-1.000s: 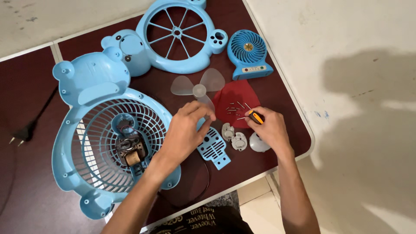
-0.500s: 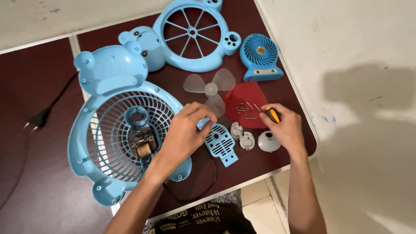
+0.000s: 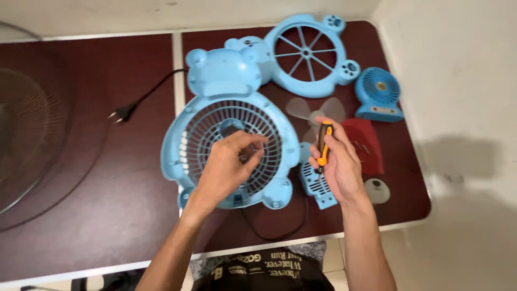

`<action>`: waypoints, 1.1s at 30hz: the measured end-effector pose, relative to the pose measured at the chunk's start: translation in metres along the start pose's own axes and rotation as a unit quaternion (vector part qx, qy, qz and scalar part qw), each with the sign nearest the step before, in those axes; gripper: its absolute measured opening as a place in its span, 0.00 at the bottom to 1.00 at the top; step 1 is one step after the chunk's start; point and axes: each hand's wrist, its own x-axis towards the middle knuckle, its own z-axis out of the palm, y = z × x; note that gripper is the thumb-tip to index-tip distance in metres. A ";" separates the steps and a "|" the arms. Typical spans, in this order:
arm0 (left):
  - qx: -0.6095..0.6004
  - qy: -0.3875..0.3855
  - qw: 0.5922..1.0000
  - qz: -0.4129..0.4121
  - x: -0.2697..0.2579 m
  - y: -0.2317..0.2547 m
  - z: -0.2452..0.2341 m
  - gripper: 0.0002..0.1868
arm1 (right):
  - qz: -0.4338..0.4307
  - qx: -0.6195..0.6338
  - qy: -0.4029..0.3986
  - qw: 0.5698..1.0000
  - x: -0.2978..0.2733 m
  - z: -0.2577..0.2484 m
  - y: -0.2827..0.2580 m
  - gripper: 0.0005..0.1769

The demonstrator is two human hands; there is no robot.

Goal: The person uses a screwdriver to remove screws from the motor housing of a blue bear-shaped electric fan. They detach the motor assembly and place it on the table, then continue to remove additional screws from the fan base.

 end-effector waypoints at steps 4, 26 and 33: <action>0.011 0.045 0.999 -0.015 -0.014 -0.011 -0.037 0.15 | -0.027 -0.002 -0.047 0.999 0.011 0.046 0.013 0.20; 0.246 -0.093 0.964 0.040 -0.007 -0.088 -0.078 0.12 | -0.167 -0.383 -0.145 0.897 0.052 0.134 0.070 0.17; 0.270 -0.072 0.960 -0.014 -0.012 -0.086 -0.069 0.08 | -0.201 -0.393 -0.156 0.884 0.050 0.135 0.073 0.17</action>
